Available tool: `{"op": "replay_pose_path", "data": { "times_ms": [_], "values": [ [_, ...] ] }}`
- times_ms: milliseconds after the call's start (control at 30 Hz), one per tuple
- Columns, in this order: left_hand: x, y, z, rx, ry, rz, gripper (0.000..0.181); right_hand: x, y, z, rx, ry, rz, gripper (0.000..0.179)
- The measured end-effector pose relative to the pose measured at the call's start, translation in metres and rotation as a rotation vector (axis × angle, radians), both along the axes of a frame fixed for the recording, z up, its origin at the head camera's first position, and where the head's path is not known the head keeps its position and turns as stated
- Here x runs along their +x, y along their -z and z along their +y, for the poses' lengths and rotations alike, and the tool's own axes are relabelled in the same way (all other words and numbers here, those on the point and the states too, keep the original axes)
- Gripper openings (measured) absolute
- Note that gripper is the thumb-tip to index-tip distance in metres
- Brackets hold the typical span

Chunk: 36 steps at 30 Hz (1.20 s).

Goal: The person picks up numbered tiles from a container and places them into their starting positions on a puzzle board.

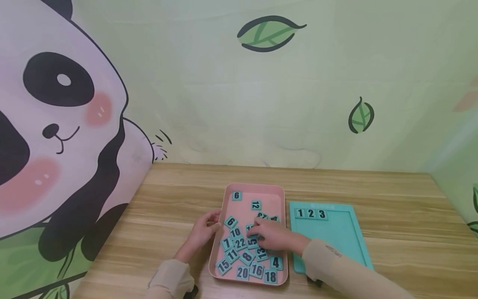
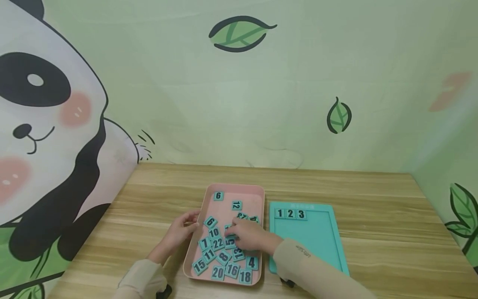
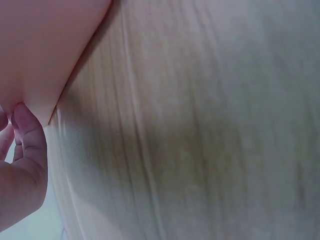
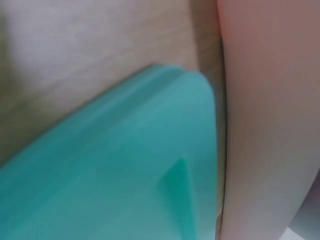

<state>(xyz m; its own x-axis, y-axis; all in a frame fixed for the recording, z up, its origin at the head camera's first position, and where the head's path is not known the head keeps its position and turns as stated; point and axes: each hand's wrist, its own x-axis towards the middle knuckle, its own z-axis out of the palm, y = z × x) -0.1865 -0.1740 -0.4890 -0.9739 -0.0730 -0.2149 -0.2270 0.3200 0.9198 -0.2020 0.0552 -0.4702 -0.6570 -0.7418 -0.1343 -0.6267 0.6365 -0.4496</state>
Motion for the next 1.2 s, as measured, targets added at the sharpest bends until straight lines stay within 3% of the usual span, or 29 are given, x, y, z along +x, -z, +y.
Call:
{"op": "replay_pose_path", "data": {
  "times_ms": [133, 467, 800, 1200],
  "values": [
    [0.000, 0.000, -0.001, -0.004, -0.007, -0.006, 0.037, 0.006, -0.004, 0.007, -0.016, -0.018, 0.023, 0.032],
    [0.001, -0.001, -0.001, -0.023, -0.010, -0.017, 0.037, 0.018, -0.017, 0.027, 0.058, -0.135, 0.091, 0.018],
    [0.001, -0.001, 0.000, -0.014, -0.004, -0.004, 0.037, 0.024, -0.013, 0.031, 0.207, -0.123, 0.089, 0.027],
    [0.001, -0.001, 0.001, -0.016, 0.009, -0.008, 0.037, 0.028, -0.010, 0.029, 0.275, -0.110, 0.127, 0.032]
  ]
}}
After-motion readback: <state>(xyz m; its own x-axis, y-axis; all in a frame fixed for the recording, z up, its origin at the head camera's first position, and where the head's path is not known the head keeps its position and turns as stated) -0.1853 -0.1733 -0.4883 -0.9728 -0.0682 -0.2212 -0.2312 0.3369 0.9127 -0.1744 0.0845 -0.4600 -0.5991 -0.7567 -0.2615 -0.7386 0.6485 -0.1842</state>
